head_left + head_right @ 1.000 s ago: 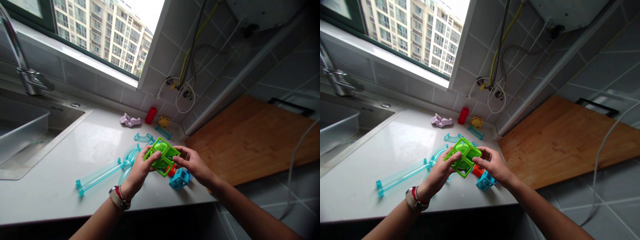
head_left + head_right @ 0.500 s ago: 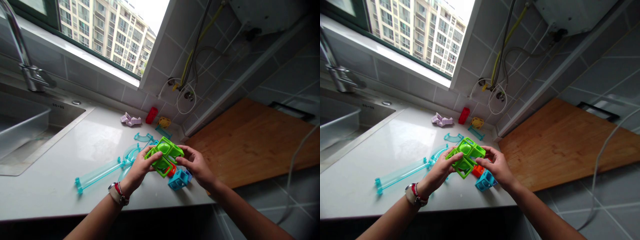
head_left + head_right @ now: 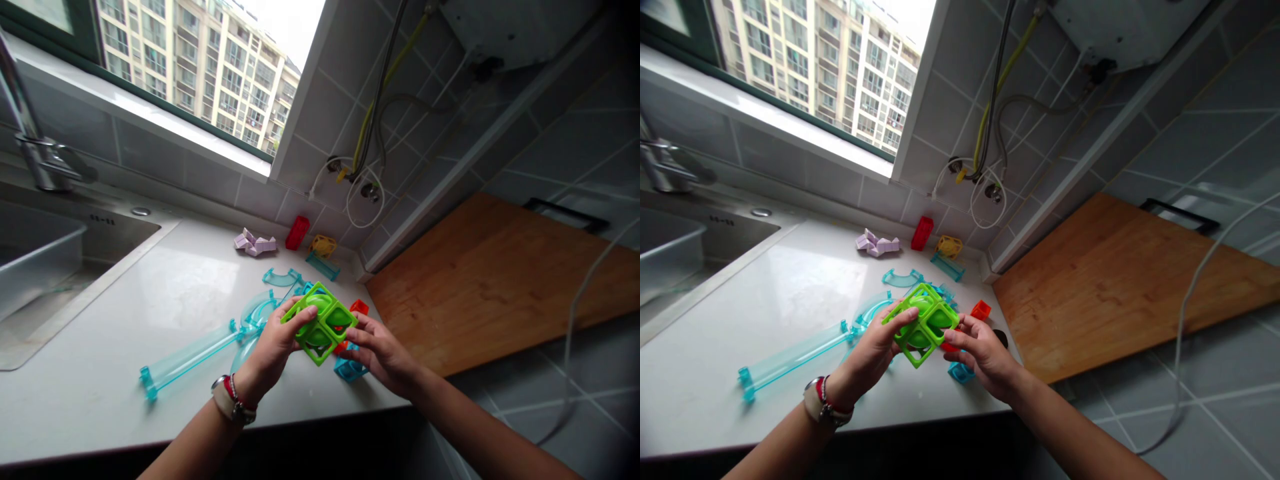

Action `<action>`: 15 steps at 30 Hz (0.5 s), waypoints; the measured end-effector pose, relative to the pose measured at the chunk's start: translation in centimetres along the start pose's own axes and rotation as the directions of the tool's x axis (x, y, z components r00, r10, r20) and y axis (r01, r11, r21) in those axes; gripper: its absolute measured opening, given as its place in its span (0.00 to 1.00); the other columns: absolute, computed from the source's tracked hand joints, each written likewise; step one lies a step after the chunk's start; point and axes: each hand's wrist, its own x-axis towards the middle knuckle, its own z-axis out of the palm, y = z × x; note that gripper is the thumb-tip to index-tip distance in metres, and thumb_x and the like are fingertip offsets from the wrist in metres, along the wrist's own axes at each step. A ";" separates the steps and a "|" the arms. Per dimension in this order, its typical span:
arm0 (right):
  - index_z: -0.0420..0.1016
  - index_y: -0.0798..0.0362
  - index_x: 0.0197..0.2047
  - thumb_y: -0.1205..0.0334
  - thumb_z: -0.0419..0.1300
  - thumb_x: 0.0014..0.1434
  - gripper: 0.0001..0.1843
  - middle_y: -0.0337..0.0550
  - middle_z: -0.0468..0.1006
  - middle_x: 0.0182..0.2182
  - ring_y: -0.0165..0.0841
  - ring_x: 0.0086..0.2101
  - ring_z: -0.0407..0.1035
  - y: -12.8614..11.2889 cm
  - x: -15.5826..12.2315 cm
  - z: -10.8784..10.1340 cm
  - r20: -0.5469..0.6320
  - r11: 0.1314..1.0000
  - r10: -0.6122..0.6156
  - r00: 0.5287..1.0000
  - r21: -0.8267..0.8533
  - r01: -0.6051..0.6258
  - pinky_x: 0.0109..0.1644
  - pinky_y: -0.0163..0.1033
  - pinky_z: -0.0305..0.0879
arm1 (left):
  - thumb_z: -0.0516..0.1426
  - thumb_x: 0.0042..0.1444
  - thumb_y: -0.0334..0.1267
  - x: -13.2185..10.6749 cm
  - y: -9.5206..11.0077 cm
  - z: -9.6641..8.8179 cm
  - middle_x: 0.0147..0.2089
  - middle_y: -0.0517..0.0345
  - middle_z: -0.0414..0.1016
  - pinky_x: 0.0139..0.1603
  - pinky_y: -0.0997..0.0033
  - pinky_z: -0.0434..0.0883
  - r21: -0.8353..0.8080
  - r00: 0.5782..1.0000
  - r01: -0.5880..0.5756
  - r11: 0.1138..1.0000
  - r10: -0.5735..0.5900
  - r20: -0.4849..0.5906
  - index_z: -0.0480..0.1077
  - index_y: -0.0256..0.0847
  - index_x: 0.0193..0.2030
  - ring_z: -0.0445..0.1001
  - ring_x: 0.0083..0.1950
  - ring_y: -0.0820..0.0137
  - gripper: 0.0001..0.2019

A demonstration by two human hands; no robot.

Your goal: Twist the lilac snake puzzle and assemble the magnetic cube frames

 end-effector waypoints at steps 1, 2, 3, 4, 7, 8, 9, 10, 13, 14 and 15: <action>0.77 0.48 0.49 0.55 0.75 0.55 0.20 0.45 0.82 0.47 0.38 0.45 0.78 -0.1 -0.1 0.0 0.009 1.000 0.015 1.000 0.004 -0.015 0.48 0.43 0.76 | 0.70 0.53 0.49 -0.1 0.0 0.1 0.49 0.48 0.82 0.37 0.67 0.79 0.011 1.000 0.004 1.000 -0.004 0.002 0.73 0.42 0.55 0.84 0.43 0.58 0.26; 0.77 0.48 0.50 0.55 0.75 0.55 0.21 0.45 0.82 0.48 0.38 0.45 0.78 -0.2 -0.3 0.0 0.013 1.000 0.025 1.000 0.006 -0.025 0.47 0.42 0.76 | 0.71 0.53 0.50 -0.1 0.0 0.1 0.49 0.48 0.82 0.37 0.67 0.79 0.023 1.000 0.004 1.000 -0.004 0.000 0.74 0.42 0.55 0.83 0.43 0.59 0.26; 0.77 0.48 0.50 0.55 0.75 0.55 0.22 0.45 0.82 0.48 0.38 0.45 0.78 -0.3 -0.4 0.0 0.013 1.000 0.030 0.999 0.004 -0.030 0.46 0.41 0.76 | 0.71 0.52 0.49 -0.2 0.0 0.2 0.48 0.49 0.82 0.37 0.68 0.78 0.044 1.000 -0.006 0.999 0.007 -0.011 0.74 0.42 0.54 0.83 0.43 0.59 0.26; 0.77 0.48 0.51 0.55 0.75 0.54 0.23 0.45 0.82 0.48 0.37 0.45 0.78 -0.4 -0.5 -0.1 0.008 0.999 0.032 0.999 -0.005 -0.032 0.46 0.40 0.76 | 0.72 0.51 0.48 -0.2 0.1 0.2 0.47 0.50 0.82 0.37 0.70 0.78 0.071 0.999 -0.029 0.997 0.031 -0.033 0.74 0.41 0.53 0.83 0.42 0.61 0.25; 0.78 0.49 0.51 0.54 0.77 0.53 0.25 0.44 0.82 0.47 0.36 0.42 0.79 -0.7 -0.5 -0.5 -0.024 0.996 0.009 1.000 -0.090 -0.011 0.43 0.37 0.76 | 0.73 0.49 0.46 -0.3 0.5 0.1 0.46 0.53 0.82 0.40 0.72 0.77 0.118 0.991 -0.104 0.988 0.113 -0.077 0.75 0.41 0.51 0.82 0.42 0.63 0.25; 0.77 0.49 0.51 0.53 0.77 0.52 0.25 0.44 0.82 0.46 0.36 0.41 0.79 -0.9 -0.5 -0.8 -0.032 0.990 -0.011 0.999 -0.139 0.006 0.42 0.37 0.76 | 0.73 0.49 0.46 -0.2 0.7 0.0 0.46 0.53 0.82 0.39 0.72 0.77 0.111 0.991 -0.106 0.988 0.114 -0.071 0.75 0.42 0.52 0.82 0.42 0.63 0.25; 0.77 0.49 0.51 0.53 0.78 0.51 0.26 0.43 0.83 0.45 0.37 0.41 0.79 -1.0 -0.5 -1.0 -0.032 0.979 -0.040 0.999 -0.199 0.033 0.41 0.38 0.76 | 0.72 0.50 0.47 -0.2 0.8 -0.2 0.47 0.53 0.82 0.38 0.71 0.77 0.100 0.994 -0.089 0.991 0.095 -0.055 0.75 0.42 0.52 0.82 0.42 0.63 0.25; 0.76 0.49 0.50 0.53 0.78 0.51 0.26 0.43 0.83 0.44 0.38 0.41 0.79 -1.3 -0.6 -1.2 -0.029 0.959 -0.089 0.996 -0.274 0.077 0.41 0.38 0.76 | 0.71 0.52 0.47 -0.1 1.0 -0.3 0.47 0.52 0.82 0.36 0.71 0.77 0.090 0.997 -0.062 0.994 0.065 -0.034 0.75 0.42 0.53 0.82 0.41 0.62 0.24; 0.75 0.48 0.47 0.54 0.75 0.54 0.21 0.45 0.81 0.48 0.41 0.45 0.79 -2.1 -0.8 -1.8 0.015 0.760 -0.323 0.946 -0.592 0.268 0.46 0.42 0.78 | 0.71 0.52 0.47 0.1 1.4 -0.8 0.47 0.50 0.83 0.34 0.71 0.78 0.108 1.000 0.019 0.994 -0.020 0.015 0.76 0.41 0.54 0.83 0.41 0.62 0.24; 0.74 0.48 0.44 0.55 0.74 0.56 0.17 0.46 0.80 0.51 0.41 0.46 0.78 -2.4 -0.9 -2.0 0.058 0.632 -0.403 0.913 -0.704 0.324 0.47 0.43 0.78 | 0.71 0.52 0.46 0.3 1.4 -1.0 0.46 0.49 0.83 0.34 0.70 0.78 0.112 0.999 0.040 0.993 -0.043 0.026 0.77 0.41 0.54 0.83 0.41 0.61 0.24; 0.73 0.48 0.42 0.57 0.71 0.59 0.13 0.47 0.78 0.53 0.41 0.47 0.77 -2.7 -1.0 -2.0 0.118 0.482 -0.466 0.877 -0.797 0.364 0.48 0.44 0.77 | 0.71 0.53 0.46 0.4 1.3 -1.1 0.47 0.48 0.83 0.34 0.70 0.79 0.109 0.998 0.056 0.992 -0.060 0.036 0.77 0.41 0.54 0.83 0.41 0.61 0.24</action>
